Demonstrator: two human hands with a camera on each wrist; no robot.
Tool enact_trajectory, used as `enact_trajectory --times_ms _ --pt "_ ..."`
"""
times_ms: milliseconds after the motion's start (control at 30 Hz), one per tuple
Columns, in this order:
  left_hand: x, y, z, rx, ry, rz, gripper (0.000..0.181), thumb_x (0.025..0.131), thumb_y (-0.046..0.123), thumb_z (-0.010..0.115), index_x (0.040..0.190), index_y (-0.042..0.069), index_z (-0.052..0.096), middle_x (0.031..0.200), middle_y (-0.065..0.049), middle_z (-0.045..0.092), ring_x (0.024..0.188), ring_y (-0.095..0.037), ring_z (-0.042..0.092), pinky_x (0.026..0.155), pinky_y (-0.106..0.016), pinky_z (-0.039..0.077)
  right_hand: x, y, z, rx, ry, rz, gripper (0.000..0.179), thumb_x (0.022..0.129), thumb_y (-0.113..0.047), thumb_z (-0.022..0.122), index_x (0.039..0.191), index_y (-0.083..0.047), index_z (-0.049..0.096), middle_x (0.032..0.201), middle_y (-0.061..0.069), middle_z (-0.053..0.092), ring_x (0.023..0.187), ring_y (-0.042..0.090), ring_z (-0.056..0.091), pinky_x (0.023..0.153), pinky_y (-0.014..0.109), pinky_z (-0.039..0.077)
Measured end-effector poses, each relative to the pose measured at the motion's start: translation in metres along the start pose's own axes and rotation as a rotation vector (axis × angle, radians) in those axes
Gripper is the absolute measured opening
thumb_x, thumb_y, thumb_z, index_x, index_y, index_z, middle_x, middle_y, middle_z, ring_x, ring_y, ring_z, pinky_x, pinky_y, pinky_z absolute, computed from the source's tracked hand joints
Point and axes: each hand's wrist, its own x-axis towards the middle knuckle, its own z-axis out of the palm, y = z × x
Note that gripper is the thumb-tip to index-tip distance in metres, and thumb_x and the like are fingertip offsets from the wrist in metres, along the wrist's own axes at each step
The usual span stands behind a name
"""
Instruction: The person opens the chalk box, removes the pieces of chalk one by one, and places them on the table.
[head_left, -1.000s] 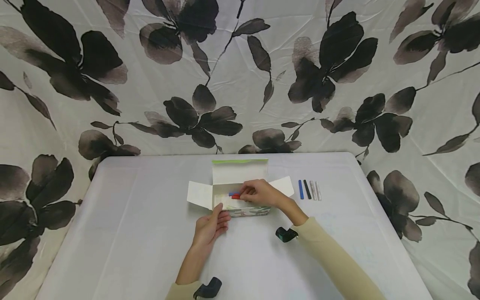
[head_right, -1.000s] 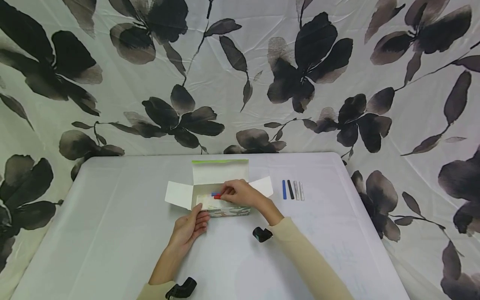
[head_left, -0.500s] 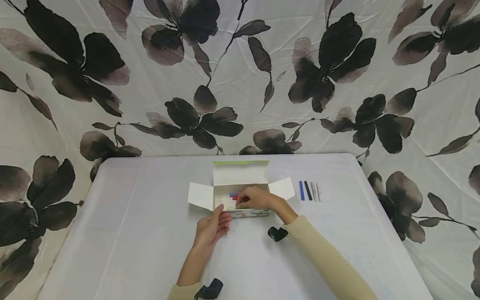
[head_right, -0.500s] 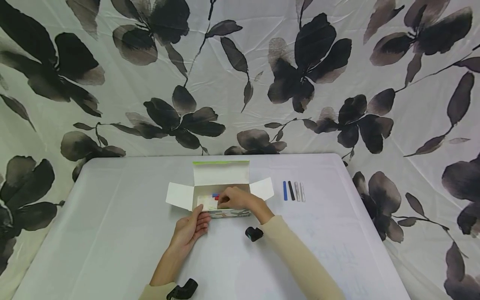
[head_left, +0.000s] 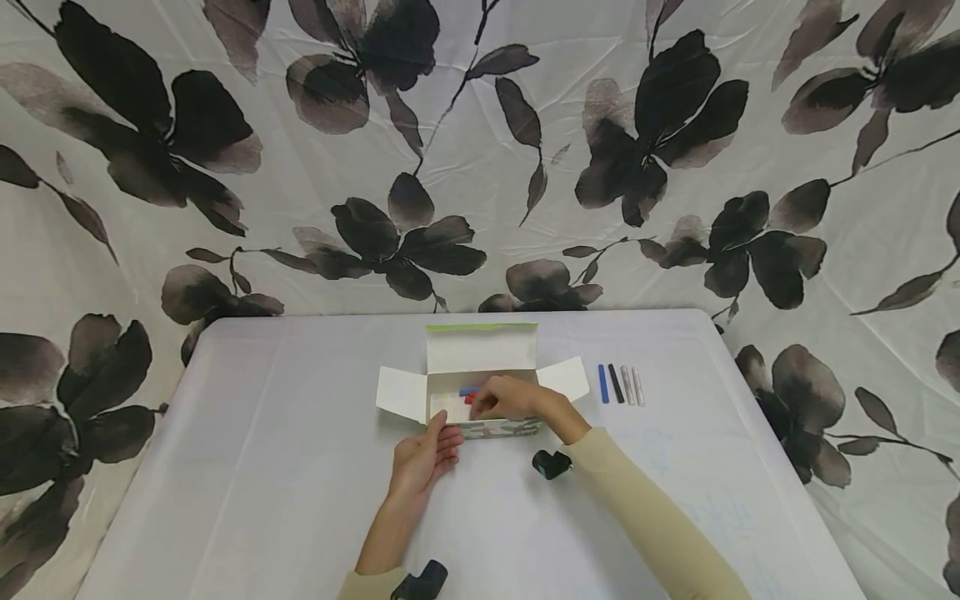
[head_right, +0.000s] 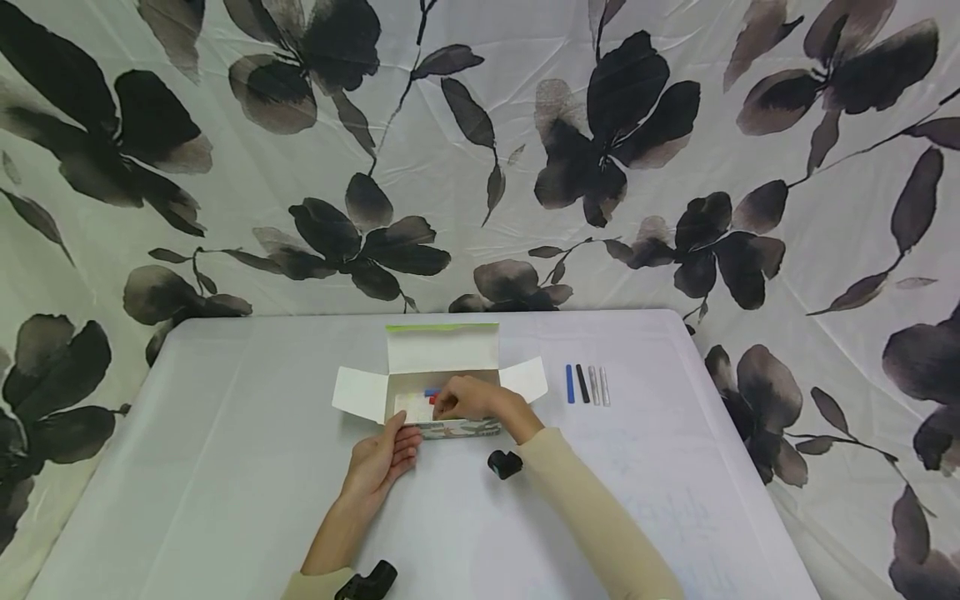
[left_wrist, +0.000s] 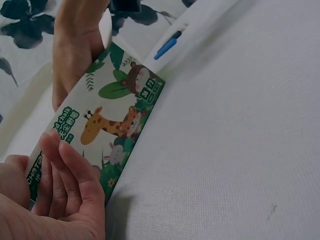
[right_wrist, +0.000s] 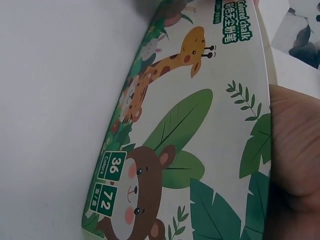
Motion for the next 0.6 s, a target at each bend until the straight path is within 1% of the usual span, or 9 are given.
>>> enact_trajectory --times_ms 133,233,333,500,600 --pt "-0.001 -0.001 0.001 0.004 -0.005 -0.001 0.055 0.101 0.043 0.066 0.113 -0.011 0.066 0.085 -0.003 0.074 0.070 -0.005 0.063 0.067 -0.019 0.057 -0.001 0.000 0.000 -0.011 -0.015 -0.013 0.013 0.099 -0.003 0.067 0.105 -0.001 0.078 0.098 0.004 0.076 0.085 0.007 0.065 0.079 0.017 0.053" --pt "-0.001 -0.001 0.001 0.002 -0.013 -0.002 0.055 0.101 0.043 0.065 0.113 -0.011 0.066 0.085 -0.002 0.075 0.070 -0.005 0.063 0.067 -0.019 0.057 -0.003 0.000 -0.001 -0.017 -0.002 -0.024 0.012 0.099 -0.005 0.068 0.106 -0.001 0.078 0.098 0.004 0.076 0.085 0.007 0.065 0.080 0.018 0.052" --pt "0.000 -0.001 0.000 0.000 -0.016 -0.002 0.054 0.101 0.043 0.065 0.112 -0.010 0.067 0.086 -0.003 0.075 0.071 -0.005 0.064 0.067 -0.020 0.057 -0.007 0.000 -0.003 -0.007 0.034 -0.039 0.013 0.099 -0.007 0.068 0.109 0.000 0.075 0.099 0.004 0.074 0.086 0.008 0.064 0.080 0.020 0.053" --pt "0.001 -0.001 -0.001 0.008 -0.009 0.006 0.052 0.100 0.044 0.066 0.107 -0.007 0.069 0.087 -0.004 0.074 0.071 -0.007 0.064 0.067 -0.020 0.057 -0.014 0.002 -0.007 0.002 0.105 -0.078 0.020 0.100 -0.009 0.068 0.118 0.000 0.072 0.101 0.004 0.071 0.089 0.008 0.062 0.083 0.022 0.053" --pt "0.002 -0.001 -0.002 0.010 -0.005 0.007 0.052 0.100 0.044 0.067 0.106 -0.007 0.069 0.086 -0.005 0.074 0.071 -0.007 0.064 0.067 -0.020 0.057 -0.019 0.003 -0.011 0.014 0.127 -0.096 0.022 0.100 -0.008 0.067 0.120 0.000 0.072 0.101 0.004 0.071 0.089 0.009 0.061 0.084 0.023 0.053"
